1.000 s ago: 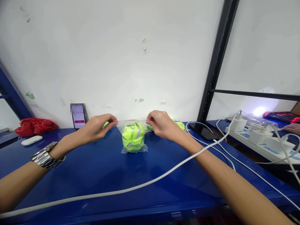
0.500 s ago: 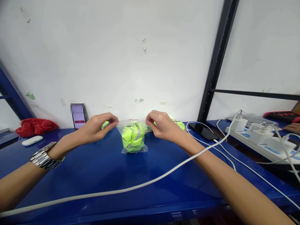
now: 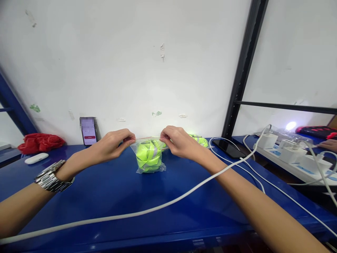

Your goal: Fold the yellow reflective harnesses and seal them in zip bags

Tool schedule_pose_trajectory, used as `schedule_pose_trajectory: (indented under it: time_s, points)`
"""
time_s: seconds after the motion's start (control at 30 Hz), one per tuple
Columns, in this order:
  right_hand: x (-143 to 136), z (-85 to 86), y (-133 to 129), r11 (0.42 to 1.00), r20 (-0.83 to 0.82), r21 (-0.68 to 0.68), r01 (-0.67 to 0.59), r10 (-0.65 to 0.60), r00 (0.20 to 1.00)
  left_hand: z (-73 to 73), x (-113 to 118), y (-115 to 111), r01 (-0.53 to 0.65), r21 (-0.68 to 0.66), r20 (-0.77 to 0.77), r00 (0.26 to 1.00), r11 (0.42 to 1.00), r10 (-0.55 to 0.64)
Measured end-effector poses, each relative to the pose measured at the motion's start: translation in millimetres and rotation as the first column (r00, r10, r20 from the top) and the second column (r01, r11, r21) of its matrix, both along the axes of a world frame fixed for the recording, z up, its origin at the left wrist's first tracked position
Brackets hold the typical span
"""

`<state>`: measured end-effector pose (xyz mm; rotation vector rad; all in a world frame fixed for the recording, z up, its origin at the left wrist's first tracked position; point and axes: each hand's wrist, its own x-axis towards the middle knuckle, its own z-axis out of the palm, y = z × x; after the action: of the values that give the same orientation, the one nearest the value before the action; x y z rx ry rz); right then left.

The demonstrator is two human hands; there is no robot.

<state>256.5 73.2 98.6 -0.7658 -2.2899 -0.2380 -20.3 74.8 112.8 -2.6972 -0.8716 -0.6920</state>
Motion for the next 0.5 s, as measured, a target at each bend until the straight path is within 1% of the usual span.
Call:
schedule_pose_trajectory:
  time_s: [0.2,0.33,0.5]
  points:
    - [-0.3,-1.5,0.6,1.0,0.008,0.021,0.011,-0.011,1.0,-5.6,3.2,0.1,-0.009,0.049,-0.022,1.0,0.999,0.01]
    - [0.0,-1.5,0.3,1.0,-0.019,-0.001,0.003,-0.003,1.0,-4.8,1.4,1.7,-0.01,0.003,0.006,1.0,1.0,0.01]
    - [-1.2,1.1,-3.7,0.999,-0.037,-0.045,-0.02,0.018,0.999,1.0,2.3,-2.0,-0.009,-0.043,0.005,1.0,0.999,0.009]
